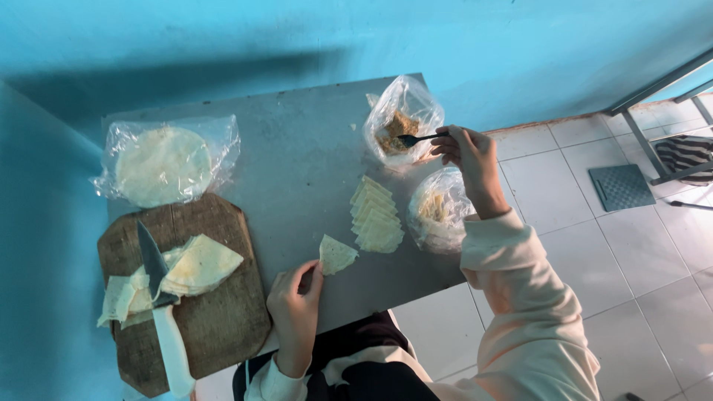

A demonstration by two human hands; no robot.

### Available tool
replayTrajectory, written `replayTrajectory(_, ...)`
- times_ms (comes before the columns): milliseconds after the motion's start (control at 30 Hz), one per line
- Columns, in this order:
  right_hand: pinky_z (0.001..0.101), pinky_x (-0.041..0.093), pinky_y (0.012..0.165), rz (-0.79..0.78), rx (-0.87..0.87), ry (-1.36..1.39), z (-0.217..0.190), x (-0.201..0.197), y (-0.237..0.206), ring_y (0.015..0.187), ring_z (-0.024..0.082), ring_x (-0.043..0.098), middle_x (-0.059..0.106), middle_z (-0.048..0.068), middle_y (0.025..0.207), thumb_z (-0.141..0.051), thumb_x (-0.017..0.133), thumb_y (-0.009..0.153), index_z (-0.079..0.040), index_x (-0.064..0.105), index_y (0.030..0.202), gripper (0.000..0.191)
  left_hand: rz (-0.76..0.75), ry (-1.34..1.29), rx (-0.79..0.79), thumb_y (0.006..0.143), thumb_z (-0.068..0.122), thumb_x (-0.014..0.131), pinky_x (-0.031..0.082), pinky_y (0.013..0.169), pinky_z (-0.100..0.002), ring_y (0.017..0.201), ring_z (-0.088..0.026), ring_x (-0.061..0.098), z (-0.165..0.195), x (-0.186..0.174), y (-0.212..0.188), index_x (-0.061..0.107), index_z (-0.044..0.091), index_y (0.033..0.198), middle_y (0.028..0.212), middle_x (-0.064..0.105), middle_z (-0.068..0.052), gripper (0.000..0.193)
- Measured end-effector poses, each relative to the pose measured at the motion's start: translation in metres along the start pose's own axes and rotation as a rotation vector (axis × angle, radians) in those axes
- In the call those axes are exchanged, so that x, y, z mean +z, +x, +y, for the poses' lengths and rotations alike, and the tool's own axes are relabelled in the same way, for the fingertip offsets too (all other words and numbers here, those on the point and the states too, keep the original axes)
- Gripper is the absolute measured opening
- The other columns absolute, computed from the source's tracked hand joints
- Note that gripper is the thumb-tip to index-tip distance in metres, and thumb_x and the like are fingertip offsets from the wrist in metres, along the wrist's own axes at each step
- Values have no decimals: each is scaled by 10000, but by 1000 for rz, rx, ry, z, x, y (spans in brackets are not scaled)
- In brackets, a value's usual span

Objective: The person cuts thin round wrappers into smaller pieces at a metal table, folds the pieces, and spoons brown filling from a plastic bag onto the folded pieces to assemble filled snacks. A knife rests on a wooden cutting board beside the work area.

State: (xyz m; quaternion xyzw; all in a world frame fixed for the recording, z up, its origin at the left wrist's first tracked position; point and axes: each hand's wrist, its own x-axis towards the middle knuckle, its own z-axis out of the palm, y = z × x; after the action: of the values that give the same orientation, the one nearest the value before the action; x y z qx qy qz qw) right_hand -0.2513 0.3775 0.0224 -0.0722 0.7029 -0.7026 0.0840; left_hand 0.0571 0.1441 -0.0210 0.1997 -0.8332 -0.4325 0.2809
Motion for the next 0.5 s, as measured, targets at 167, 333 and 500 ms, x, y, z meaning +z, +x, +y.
replayTrajectory(167,284,549,703,-139,26,10,-7,15,-57,796,185,722,737,148,925,-191,515,1096,104,682,1142,343,-8,-6,-76,875,147,789,488,573,-346,611,-223,611,-4,2,3,765,33,957,723,648,-111,143)
replayTrajectory(333,304,585,716,-290,178,-4,23,48,-103,782,190,726,740,156,898,-191,494,1091,120,676,1130,362,20,-37,-30,890,149,789,457,567,-356,610,-227,571,-11,5,1,760,36,968,714,622,-105,140)
replayTrajectory(500,306,603,760,-362,148,-80,50,68,-136,804,187,728,739,164,898,-152,534,1087,136,682,1145,329,29,-57,-20,903,149,790,439,566,-350,600,-202,546,-16,7,2,769,46,974,681,600,-83,127)
